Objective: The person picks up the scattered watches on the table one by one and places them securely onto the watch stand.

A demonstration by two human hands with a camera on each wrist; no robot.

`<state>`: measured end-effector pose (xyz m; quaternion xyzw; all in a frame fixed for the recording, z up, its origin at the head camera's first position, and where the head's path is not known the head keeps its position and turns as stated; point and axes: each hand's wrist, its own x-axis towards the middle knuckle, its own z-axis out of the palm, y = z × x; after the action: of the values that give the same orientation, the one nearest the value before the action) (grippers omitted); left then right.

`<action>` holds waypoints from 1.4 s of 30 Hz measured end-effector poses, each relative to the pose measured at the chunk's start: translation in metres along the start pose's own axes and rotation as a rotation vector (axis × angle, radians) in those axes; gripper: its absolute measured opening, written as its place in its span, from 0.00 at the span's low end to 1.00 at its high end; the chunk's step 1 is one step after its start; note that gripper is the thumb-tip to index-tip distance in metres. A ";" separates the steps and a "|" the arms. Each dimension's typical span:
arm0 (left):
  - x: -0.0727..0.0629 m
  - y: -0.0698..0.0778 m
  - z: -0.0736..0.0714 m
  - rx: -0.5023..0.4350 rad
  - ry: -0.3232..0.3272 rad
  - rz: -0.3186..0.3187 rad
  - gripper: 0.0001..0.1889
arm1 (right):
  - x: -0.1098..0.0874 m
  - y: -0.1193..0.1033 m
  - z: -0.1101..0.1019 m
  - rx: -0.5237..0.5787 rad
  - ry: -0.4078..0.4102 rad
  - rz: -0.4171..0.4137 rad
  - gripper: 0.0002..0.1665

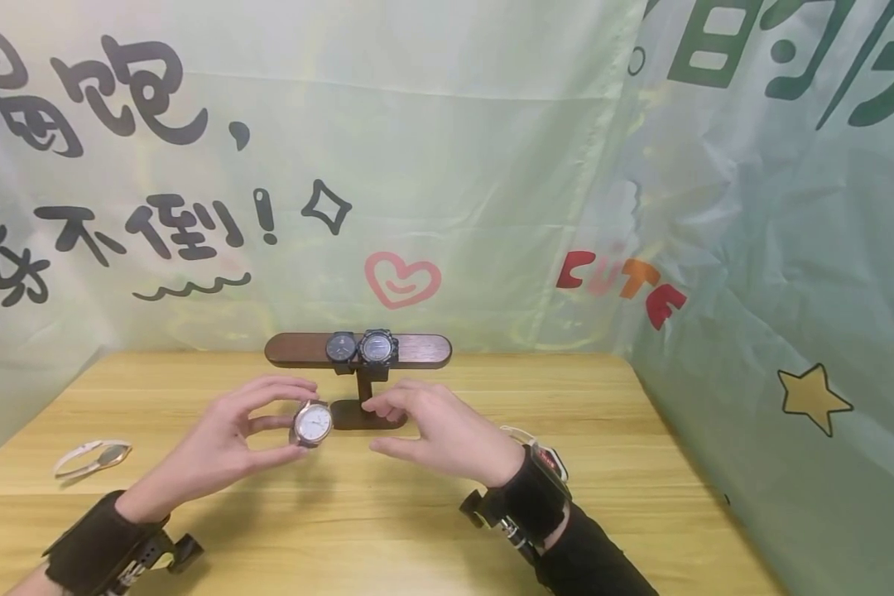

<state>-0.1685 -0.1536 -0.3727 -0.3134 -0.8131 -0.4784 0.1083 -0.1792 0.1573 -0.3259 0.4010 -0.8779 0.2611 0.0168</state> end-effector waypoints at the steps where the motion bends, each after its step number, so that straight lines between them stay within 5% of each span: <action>1: 0.001 0.000 0.002 -0.009 0.007 0.005 0.35 | 0.000 0.000 0.000 -0.001 0.009 -0.004 0.24; 23: 0.019 0.007 0.037 -0.132 0.103 0.087 0.29 | 0.003 -0.002 0.006 0.048 0.236 -0.063 0.35; 42: 0.027 0.013 0.051 -0.204 0.101 0.104 0.28 | 0.004 -0.001 0.006 0.082 0.284 -0.073 0.32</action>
<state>-0.1748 -0.0946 -0.3771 -0.3400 -0.7366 -0.5673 0.1412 -0.1805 0.1509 -0.3299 0.3920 -0.8403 0.3499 0.1336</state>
